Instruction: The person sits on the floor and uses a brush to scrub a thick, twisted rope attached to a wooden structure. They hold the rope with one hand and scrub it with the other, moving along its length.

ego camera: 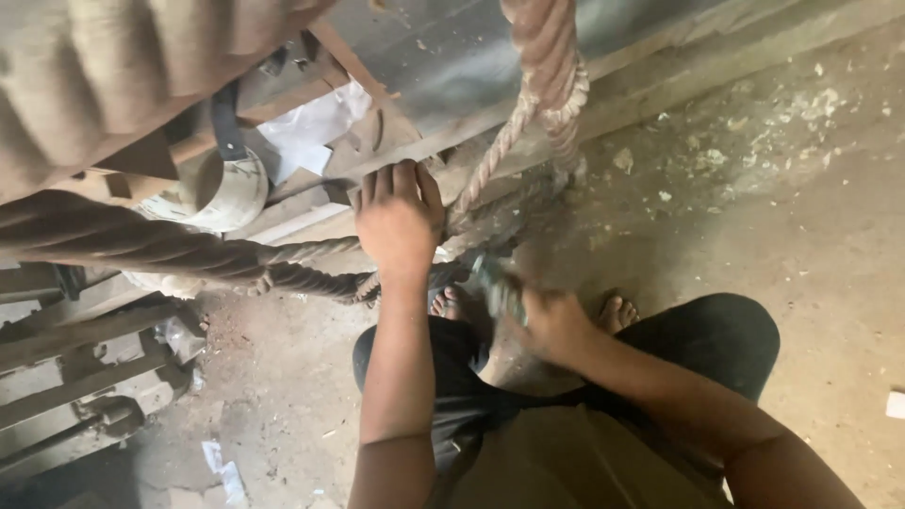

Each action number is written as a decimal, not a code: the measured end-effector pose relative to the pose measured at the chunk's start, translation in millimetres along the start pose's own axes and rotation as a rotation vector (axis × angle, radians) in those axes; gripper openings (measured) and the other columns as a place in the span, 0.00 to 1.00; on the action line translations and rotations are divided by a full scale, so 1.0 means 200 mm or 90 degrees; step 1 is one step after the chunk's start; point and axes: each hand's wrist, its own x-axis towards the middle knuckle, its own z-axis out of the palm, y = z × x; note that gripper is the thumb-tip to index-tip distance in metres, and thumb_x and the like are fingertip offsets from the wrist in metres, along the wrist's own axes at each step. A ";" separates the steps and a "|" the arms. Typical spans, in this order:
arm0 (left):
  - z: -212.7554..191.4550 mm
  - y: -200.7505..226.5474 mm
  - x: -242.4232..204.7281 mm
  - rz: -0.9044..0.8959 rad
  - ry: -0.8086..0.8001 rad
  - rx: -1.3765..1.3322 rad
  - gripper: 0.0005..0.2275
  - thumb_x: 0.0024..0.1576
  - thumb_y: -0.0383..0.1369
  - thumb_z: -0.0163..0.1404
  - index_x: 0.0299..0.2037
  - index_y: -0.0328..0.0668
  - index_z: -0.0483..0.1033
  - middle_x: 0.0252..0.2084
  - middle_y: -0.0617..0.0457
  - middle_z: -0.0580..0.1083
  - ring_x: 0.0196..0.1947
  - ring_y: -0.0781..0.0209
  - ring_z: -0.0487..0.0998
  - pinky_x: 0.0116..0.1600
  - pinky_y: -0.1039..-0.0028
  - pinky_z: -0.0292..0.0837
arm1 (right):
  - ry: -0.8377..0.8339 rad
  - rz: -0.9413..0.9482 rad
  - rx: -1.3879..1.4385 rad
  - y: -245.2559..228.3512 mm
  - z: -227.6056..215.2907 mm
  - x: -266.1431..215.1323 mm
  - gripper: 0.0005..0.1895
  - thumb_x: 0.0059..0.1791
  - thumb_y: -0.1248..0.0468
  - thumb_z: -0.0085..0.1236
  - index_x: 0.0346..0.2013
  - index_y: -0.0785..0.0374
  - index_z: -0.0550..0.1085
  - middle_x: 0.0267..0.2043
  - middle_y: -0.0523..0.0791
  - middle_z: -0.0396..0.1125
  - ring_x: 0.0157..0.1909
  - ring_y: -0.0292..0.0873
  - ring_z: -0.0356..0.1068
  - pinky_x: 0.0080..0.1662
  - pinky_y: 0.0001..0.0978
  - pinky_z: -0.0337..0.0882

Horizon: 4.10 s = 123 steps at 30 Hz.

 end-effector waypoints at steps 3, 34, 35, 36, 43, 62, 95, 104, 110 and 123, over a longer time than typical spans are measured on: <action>0.01 0.00 0.01 -0.006 0.012 -0.001 0.02 0.54 0.31 0.54 0.33 0.45 0.77 0.28 0.55 0.72 0.32 0.54 0.79 0.37 0.68 0.72 | 0.252 -0.271 0.107 0.07 0.00 0.06 0.17 0.45 0.49 0.56 0.20 0.55 0.68 0.08 0.43 0.59 0.12 0.49 0.67 0.19 0.36 0.65; -0.30 0.59 -0.30 -0.245 -0.238 -0.624 0.36 0.55 0.41 0.60 0.67 0.27 0.56 0.65 0.20 0.58 0.65 0.13 0.59 0.63 0.31 0.59 | 0.174 -0.410 0.114 0.08 -0.16 0.19 0.22 0.49 0.55 0.36 0.27 0.69 0.72 0.12 0.45 0.62 0.14 0.43 0.66 0.23 0.36 0.68; -0.30 0.62 -0.29 -0.287 -0.295 -0.615 0.29 0.58 0.33 0.56 0.66 0.27 0.58 0.64 0.18 0.61 0.62 0.09 0.62 0.60 0.27 0.60 | 0.082 -0.462 0.049 0.11 -0.08 0.18 0.10 0.43 0.62 0.59 0.19 0.63 0.75 0.10 0.44 0.62 0.14 0.45 0.65 0.22 0.42 0.68; -0.25 0.61 -0.32 -0.287 -0.292 -0.611 0.29 0.58 0.33 0.56 0.66 0.27 0.58 0.64 0.18 0.61 0.62 0.09 0.62 0.60 0.27 0.60 | 0.083 -0.465 0.051 0.10 -0.29 0.19 0.10 0.43 0.62 0.59 0.19 0.63 0.75 0.10 0.44 0.62 0.14 0.45 0.65 0.22 0.42 0.68; 0.00 0.69 -0.16 -0.242 -0.116 -0.402 0.18 0.57 0.38 0.59 0.55 0.49 0.69 0.44 0.46 0.81 0.42 0.51 0.85 0.42 0.70 0.83 | -0.213 -0.064 -0.060 0.53 -0.62 0.44 0.26 0.50 0.55 0.55 0.61 0.64 0.72 0.40 0.56 0.77 0.44 0.54 0.79 0.46 0.48 0.77; 0.21 0.88 -0.61 0.066 -0.542 -0.015 0.16 0.54 0.36 0.56 0.53 0.49 0.75 0.39 0.45 0.78 0.35 0.41 0.84 0.33 0.54 0.82 | -0.255 -0.067 0.016 0.64 -0.62 0.40 0.34 0.50 0.61 0.58 0.71 0.66 0.64 0.56 0.60 0.73 0.60 0.60 0.72 0.60 0.58 0.70; 0.50 0.59 -0.70 -0.133 -0.586 -0.067 0.12 0.44 0.39 0.65 0.29 0.39 0.85 0.24 0.43 0.80 0.30 0.46 0.85 0.36 0.60 0.83 | -0.217 -0.033 0.062 0.56 -0.72 0.35 0.29 0.55 0.51 0.49 0.67 0.62 0.68 0.52 0.58 0.75 0.57 0.58 0.74 0.56 0.54 0.73; 0.24 0.70 -0.34 -0.140 -0.547 -0.032 0.09 0.53 0.40 0.54 0.39 0.52 0.84 0.28 0.52 0.81 0.31 0.46 0.85 0.33 0.57 0.82 | -0.197 -0.040 0.078 0.64 -0.70 0.36 0.27 0.55 0.54 0.50 0.67 0.63 0.69 0.52 0.58 0.74 0.56 0.58 0.74 0.54 0.52 0.74; -0.14 0.77 -0.34 -0.050 -0.488 -0.056 0.12 0.51 0.38 0.54 0.42 0.43 0.82 0.30 0.43 0.79 0.28 0.39 0.83 0.29 0.51 0.79 | -0.230 -0.031 0.064 0.66 -0.74 0.34 0.28 0.54 0.57 0.49 0.68 0.64 0.68 0.54 0.59 0.74 0.57 0.58 0.74 0.56 0.52 0.74; -0.48 0.63 -0.22 -0.075 -0.246 -0.131 0.15 0.50 0.30 0.54 0.49 0.47 0.76 0.41 0.42 0.79 0.40 0.37 0.83 0.39 0.54 0.80 | -0.234 -0.033 0.079 0.66 -0.69 0.32 0.28 0.55 0.54 0.50 0.67 0.63 0.69 0.56 0.61 0.72 0.60 0.60 0.71 0.58 0.55 0.71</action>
